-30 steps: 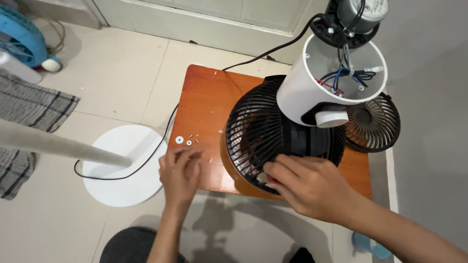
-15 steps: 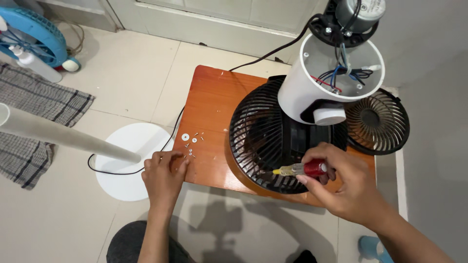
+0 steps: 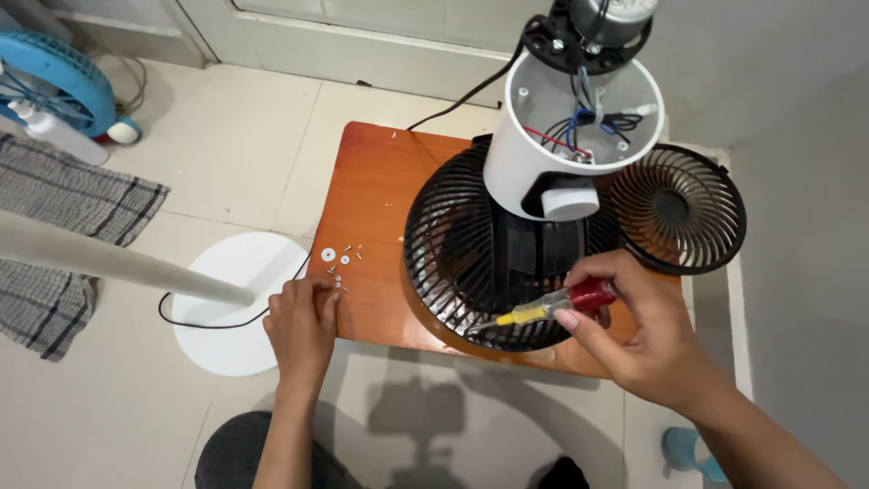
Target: The person assembles a standing fan by attaching the front grill to the motor housing using a screwdriver. They insert and tighten multiple screws around the grill perimeter to secure it in place.
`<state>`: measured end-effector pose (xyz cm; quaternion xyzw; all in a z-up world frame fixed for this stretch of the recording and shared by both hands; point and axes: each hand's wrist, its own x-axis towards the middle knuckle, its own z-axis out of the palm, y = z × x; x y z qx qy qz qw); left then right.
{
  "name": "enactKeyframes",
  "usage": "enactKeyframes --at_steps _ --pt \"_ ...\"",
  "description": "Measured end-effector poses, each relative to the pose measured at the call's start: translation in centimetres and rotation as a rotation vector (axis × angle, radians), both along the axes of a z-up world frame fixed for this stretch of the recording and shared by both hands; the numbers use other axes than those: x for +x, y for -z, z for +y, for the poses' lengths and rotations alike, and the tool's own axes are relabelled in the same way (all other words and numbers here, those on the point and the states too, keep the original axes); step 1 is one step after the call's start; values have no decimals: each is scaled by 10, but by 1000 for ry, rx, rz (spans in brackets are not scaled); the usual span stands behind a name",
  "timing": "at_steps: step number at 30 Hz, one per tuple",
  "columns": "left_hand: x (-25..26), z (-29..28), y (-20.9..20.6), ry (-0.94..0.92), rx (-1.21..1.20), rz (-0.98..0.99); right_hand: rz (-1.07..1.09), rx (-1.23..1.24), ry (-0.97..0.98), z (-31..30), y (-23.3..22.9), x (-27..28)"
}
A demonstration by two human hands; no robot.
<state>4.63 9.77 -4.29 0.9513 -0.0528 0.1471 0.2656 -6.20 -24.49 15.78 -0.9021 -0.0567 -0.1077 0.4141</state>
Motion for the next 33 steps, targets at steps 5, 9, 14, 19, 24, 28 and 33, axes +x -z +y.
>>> enactKeyframes --at_steps 5,9,14,19,24,28,33 --pt "4 -5 -2 -46 15 34 -10 48 -30 -7 -1 0" --pt "3 -8 -5 -44 37 21 -5 34 16 -12 -2 -2" --pt "-10 -22 -26 110 -370 75 -23 72 6 -20 2 -6" --pt "-43 -60 -53 298 -1091 363 -77 235 -50 -27 12 -13" --pt "-60 -94 -70 549 -1394 462 -168 295 -100 -35 17 -26" --pt "-64 -108 -73 608 -1408 435 -202 255 -72 -40 18 -33" --pt "-66 -115 -77 540 -1407 469 -209 267 -52 -41 15 -35"
